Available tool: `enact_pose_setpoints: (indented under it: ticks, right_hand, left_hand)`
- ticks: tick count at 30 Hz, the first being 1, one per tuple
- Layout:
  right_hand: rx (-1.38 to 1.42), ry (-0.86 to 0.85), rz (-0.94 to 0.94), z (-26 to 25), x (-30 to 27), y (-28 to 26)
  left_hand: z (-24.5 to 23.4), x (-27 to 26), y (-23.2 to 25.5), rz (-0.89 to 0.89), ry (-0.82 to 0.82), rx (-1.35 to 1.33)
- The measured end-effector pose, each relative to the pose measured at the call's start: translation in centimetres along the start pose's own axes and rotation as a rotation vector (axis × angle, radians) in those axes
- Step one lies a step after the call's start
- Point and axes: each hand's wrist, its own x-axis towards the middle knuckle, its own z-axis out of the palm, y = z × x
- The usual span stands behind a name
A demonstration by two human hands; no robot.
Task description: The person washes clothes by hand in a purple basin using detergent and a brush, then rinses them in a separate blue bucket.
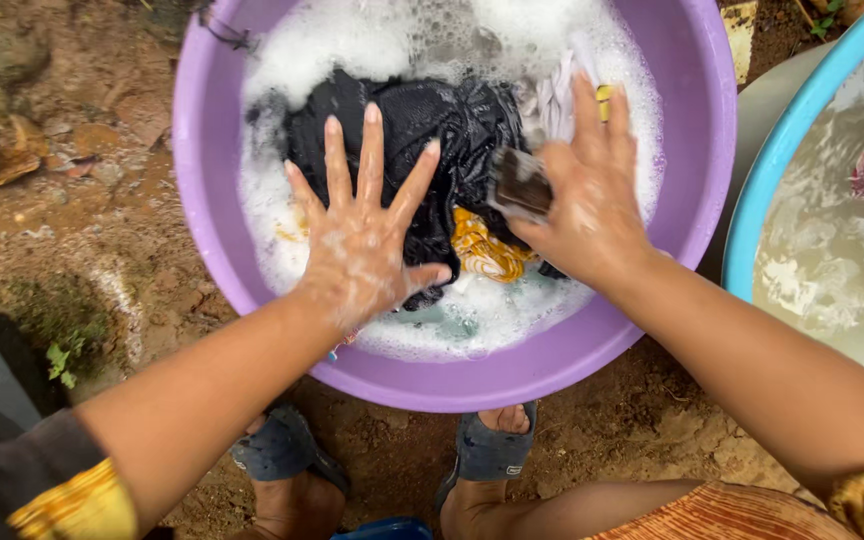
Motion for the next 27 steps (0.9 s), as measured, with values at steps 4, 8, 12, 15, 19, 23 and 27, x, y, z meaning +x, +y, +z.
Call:
enact_pose_setpoints:
  ticks: [4,8,12,15,19,23,27]
  right_hand:
    - [-0.058,-0.034,0.032,2.8,3.5,0.4]
    - [-0.126,-0.158,0.107,3.9,7.0,0.1]
    - [-0.284,-0.467,0.164,5.5,9.2,1.2]
    - [-0.248,-0.523,0.15,6.9,10.1,2.4]
    - [-0.212,-0.505,0.132,7.5,12.2,3.7]
    - [-0.159,-0.448,0.122,6.6,12.3,3.6]
    - [-0.02,-0.263,0.11,4.6,12.3,4.3]
  left_hand:
    - [1.1,4.3,0.4,-0.129,-0.174,0.007]
    - [1.8,7.9,-0.7,-0.112,-0.222,0.014]
    - [3.8,11.2,-2.3,-0.08,-0.305,0.029]
    - [4.9,13.0,-4.0,-0.089,-0.352,0.036]
    - [5.1,14.3,-5.0,-0.085,-0.373,0.051]
    - [4.4,14.2,-5.3,-0.071,-0.373,0.066]
    - [3.9,13.5,-5.5,-0.026,-0.195,0.03]
